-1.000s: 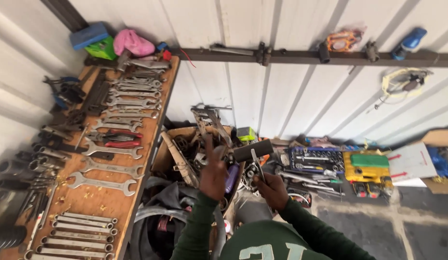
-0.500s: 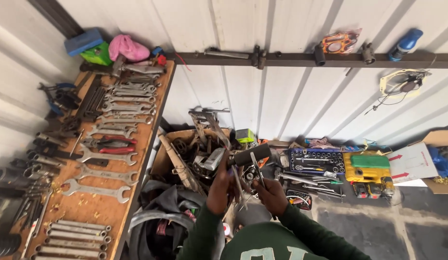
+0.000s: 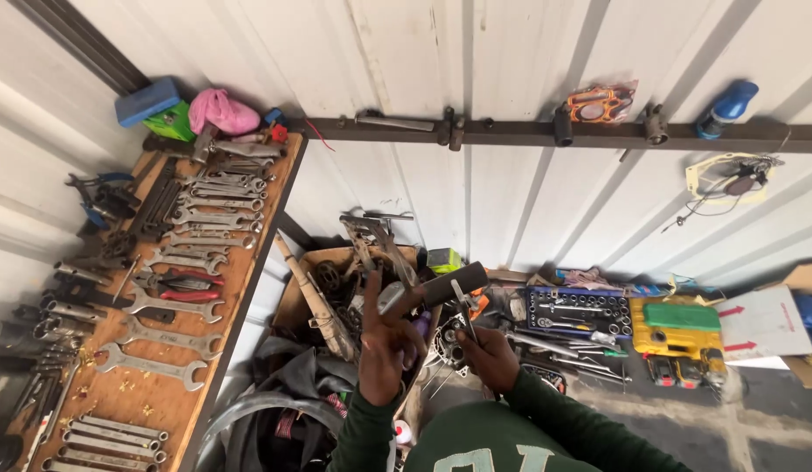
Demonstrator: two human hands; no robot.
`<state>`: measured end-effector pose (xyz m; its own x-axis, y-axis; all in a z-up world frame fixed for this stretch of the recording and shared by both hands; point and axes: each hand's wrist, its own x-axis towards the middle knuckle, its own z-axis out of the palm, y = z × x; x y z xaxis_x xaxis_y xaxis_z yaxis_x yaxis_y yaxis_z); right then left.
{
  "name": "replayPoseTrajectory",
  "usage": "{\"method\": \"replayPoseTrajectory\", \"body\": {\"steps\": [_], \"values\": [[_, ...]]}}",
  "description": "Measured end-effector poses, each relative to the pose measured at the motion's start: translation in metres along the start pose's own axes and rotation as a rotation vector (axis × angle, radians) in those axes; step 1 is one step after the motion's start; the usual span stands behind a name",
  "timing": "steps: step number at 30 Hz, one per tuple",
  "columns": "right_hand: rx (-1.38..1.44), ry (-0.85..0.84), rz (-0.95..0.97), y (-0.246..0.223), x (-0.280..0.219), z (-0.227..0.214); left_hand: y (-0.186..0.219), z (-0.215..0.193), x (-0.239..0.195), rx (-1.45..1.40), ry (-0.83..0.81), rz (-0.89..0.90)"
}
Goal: The person fits a piston into a small engine cylinder assembly on the workbench, tapping it with a mallet to seat it. They then pick up wrenches from the tool board, tighten fasteners on the engine parts, and continue handling and adjusting the engine components by hand.
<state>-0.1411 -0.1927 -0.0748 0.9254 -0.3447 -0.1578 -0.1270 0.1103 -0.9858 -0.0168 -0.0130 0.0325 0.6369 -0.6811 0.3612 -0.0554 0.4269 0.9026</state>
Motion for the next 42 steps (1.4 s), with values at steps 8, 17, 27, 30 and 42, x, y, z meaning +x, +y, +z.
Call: {"method": "replayPoseTrajectory", "body": {"steps": [8,17,27,30,42], "values": [[-0.111,-0.062,-0.151,0.0,0.023,-0.046,-0.021,0.025,0.018,0.449,0.117,-0.22],[-0.006,-0.199,-0.105,0.005,0.025,-0.073,-0.037,0.045,0.014,0.74,0.295,-0.132],[-0.125,-0.25,-0.138,0.009,0.023,-0.085,-0.088,0.049,0.005,0.529,0.387,-0.026],[-0.107,-0.278,-0.065,0.004,0.023,-0.082,-0.101,0.052,0.01,0.716,0.449,-0.014],[-0.481,-0.453,-0.059,0.002,0.052,-0.065,-0.137,0.041,0.009,-0.171,1.102,-0.151]]}}
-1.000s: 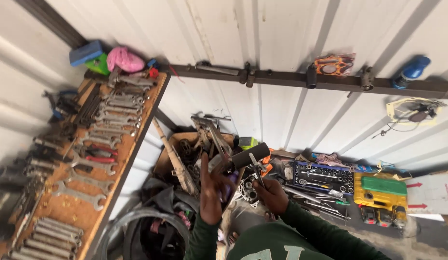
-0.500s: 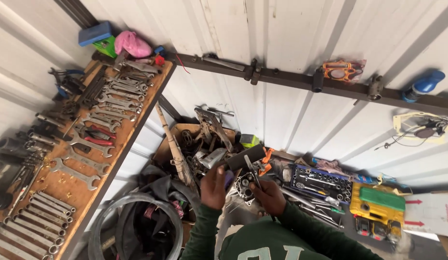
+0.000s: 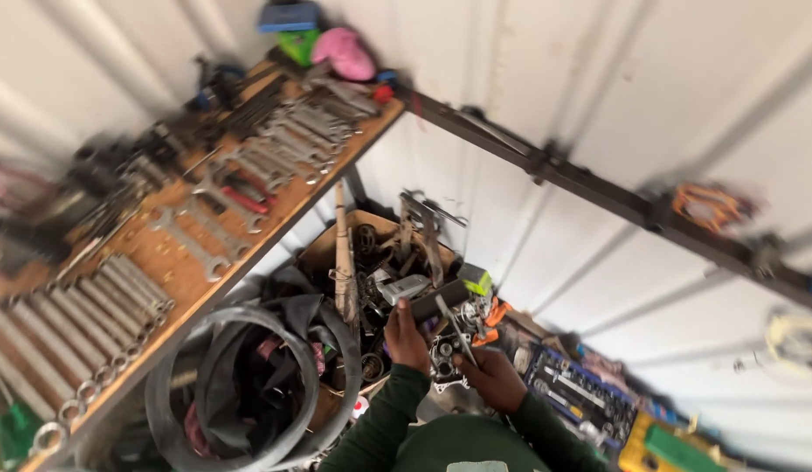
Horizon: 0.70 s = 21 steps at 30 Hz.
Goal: The person fits a piston into a small engine cylinder assembly on the workbench, tapping it with a mallet to seat it. They then pick up wrenches from the tool board, tighten fasteners on the engine parts, and continue handling and adjusting the engine components by hand.
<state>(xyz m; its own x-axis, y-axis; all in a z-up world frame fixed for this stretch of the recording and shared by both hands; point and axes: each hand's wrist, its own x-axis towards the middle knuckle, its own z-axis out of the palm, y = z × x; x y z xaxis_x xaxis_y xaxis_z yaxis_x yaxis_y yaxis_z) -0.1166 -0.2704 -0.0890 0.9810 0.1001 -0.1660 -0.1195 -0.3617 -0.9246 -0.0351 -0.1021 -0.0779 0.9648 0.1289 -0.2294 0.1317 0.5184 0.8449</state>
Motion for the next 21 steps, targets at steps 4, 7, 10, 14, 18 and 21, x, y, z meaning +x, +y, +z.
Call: {"method": "replayPoseTrajectory", "body": {"steps": [4,7,10,14,18,21], "values": [[-0.178,-0.126,-0.139,0.002,0.012,0.009,0.026,-0.041,0.035,-0.072,0.307,-0.117],[-0.212,-0.141,0.047,0.015,0.033,0.024,0.048,-0.092,0.056,-0.17,0.462,-0.126],[-0.229,0.049,0.19,0.023,0.086,0.029,0.069,-0.14,0.045,-0.031,0.418,-0.062],[-0.434,0.05,0.023,-0.049,0.181,0.014,0.072,-0.186,0.026,0.021,0.427,-0.085],[-0.636,0.042,-0.229,-0.18,0.276,0.027,0.068,-0.207,0.026,0.164,0.473,-0.156],[-0.826,0.075,-0.34,-0.224,0.35,0.057,0.026,-0.243,0.043,0.233,0.358,-0.08]]}}
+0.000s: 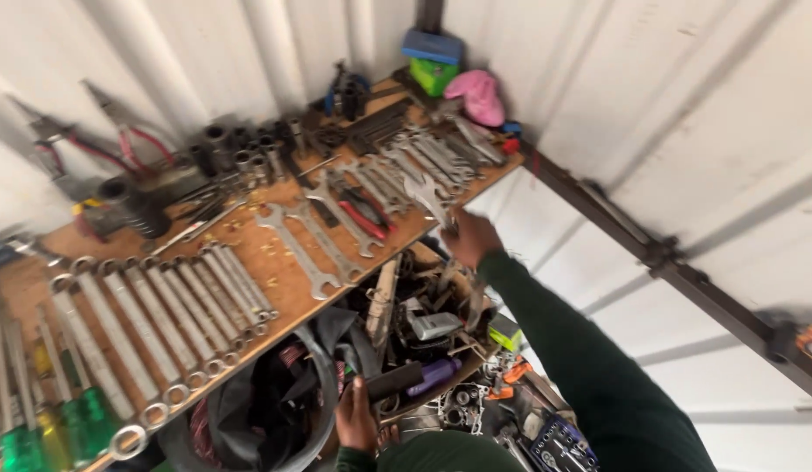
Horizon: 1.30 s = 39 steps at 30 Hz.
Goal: The person fits a piston into a small engine cylinder assembly on the workbench, tapping it with a mallet to seat it. They then pick up wrenches from the tool board, tighten fasteners on the engine parts, and continue handling and adjusting the engine components by hand.
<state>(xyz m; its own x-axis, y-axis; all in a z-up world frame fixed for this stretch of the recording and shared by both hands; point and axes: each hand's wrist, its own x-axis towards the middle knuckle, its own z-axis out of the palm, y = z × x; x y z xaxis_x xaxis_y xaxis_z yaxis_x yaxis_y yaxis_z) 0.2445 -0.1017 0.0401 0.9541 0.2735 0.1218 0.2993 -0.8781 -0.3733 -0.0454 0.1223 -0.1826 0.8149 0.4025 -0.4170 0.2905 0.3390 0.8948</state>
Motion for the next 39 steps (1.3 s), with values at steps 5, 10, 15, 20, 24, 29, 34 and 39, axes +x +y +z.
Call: {"method": "replayPoseTrajectory", "body": {"steps": [5,10,15,20,24,29,34,39], "values": [[-0.061,0.056,-0.067,-0.034,0.081,0.018,0.04,-0.011,0.009,0.118,-0.031,0.061],[-0.167,0.002,-0.135,-0.036,0.112,0.03,0.048,-0.023,0.024,0.231,-0.054,0.003],[0.095,0.088,-0.214,-0.064,0.073,-0.013,0.034,-0.022,0.04,0.018,-0.125,0.069],[0.234,-0.11,-0.154,-0.052,-0.062,-0.054,0.06,-0.007,0.052,0.218,-0.296,0.067],[0.15,0.082,0.019,-0.028,-0.184,-0.021,0.087,0.023,0.051,0.482,-0.607,0.182],[0.511,0.047,0.164,0.001,-0.292,0.04,0.079,0.097,0.052,0.677,-0.974,0.393],[0.731,-0.069,0.421,0.02,-0.355,0.038,0.102,0.197,-0.011,0.809,-1.397,0.483],[0.702,0.061,0.425,0.055,-0.403,0.01,0.096,0.266,-0.07,0.887,-1.654,0.503]]}}
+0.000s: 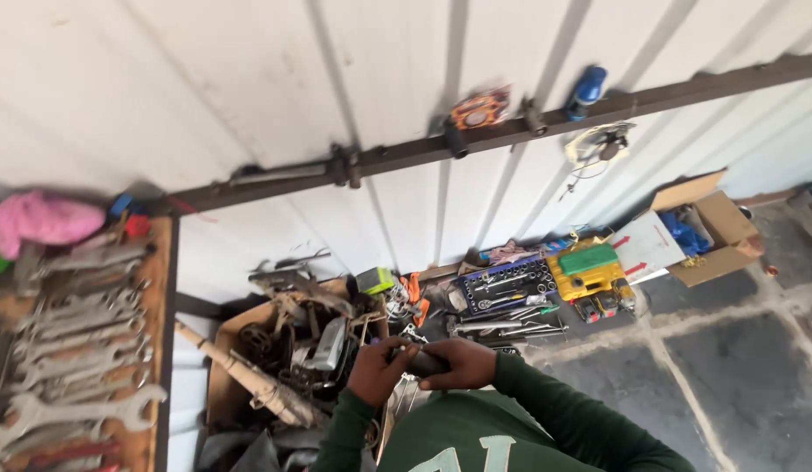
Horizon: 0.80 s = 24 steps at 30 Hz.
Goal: The person fits a piston into a small engine cylinder assembly on the workbench, tapping it with a mallet to seat it. They then pick up wrenches from the tool board, tighten fasteners on the engine parts, and continue handling and adjusting the engine components by hand.
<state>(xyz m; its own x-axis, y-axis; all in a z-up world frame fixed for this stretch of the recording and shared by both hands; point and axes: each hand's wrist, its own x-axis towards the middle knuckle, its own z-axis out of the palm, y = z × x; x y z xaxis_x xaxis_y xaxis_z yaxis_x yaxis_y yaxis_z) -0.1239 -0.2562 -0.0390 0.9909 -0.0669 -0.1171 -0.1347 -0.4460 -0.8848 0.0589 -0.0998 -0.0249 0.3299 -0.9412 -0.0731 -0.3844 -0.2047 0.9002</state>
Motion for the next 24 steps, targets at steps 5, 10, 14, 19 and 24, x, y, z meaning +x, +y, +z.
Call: {"method": "replayPoseTrajectory", "body": {"steps": [5,10,14,19,24], "values": [[0.512,0.206,0.296,0.029,-0.014,-0.012,-0.02,0.031,0.032,-0.117,0.167,-0.027],[0.414,0.54,0.298,0.068,-0.019,-0.06,-0.055,0.046,0.022,-0.153,0.436,-0.089],[0.314,0.868,0.26,0.053,-0.022,-0.133,-0.161,0.083,-0.012,-0.362,0.486,-0.32],[0.226,1.019,0.174,0.055,-0.013,-0.214,-0.23,0.131,-0.061,-0.298,0.44,-0.777],[0.33,1.145,0.008,0.051,-0.001,-0.27,-0.26,0.172,-0.102,-0.312,0.479,-0.775]]}}
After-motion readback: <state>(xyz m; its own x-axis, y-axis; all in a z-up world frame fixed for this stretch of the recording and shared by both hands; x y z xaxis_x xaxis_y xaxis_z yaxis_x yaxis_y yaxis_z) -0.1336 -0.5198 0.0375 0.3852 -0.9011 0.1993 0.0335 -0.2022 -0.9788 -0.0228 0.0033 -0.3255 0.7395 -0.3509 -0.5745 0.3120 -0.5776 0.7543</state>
